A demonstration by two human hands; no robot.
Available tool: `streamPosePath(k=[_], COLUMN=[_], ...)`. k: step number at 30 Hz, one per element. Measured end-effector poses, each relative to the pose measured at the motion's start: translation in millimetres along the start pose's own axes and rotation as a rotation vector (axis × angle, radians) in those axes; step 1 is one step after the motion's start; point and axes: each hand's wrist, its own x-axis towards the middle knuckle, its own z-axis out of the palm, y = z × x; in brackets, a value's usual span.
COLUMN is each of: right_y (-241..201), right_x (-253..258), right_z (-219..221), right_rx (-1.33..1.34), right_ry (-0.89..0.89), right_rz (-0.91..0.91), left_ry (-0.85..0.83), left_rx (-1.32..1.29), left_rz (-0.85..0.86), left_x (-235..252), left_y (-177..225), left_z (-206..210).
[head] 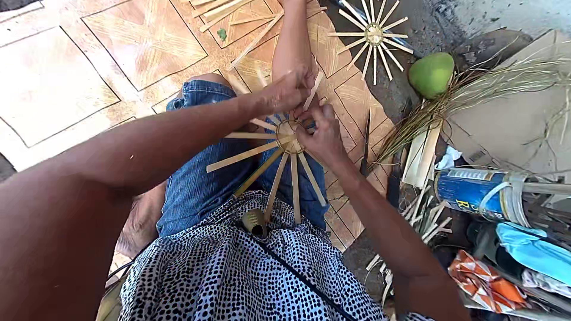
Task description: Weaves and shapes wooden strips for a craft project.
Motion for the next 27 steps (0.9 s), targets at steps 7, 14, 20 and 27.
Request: streamPosePath(k=[7, 14, 20, 27], right_y=[15, 17, 13, 4], right_x=[1, 19, 22, 40], right_z=[15, 9, 11, 17], right_rx=[0.114, 0.193, 0.144, 0.412], right_ry=[0.171, 0.014, 0.082, 0.035], right_rz=[-0.296, -0.537, -0.502, -0.041], left_ry=[0.261, 0.733, 0.653, 0.517], left_rx=[0.163, -0.364, -0.631, -0.686], left_rz=[0.191, 0.224, -0.443, -0.519], left_x=[-68, -87, -72, -58], left_y=[-16, -32, -15, -6], left_z=[27, 54, 16, 6])
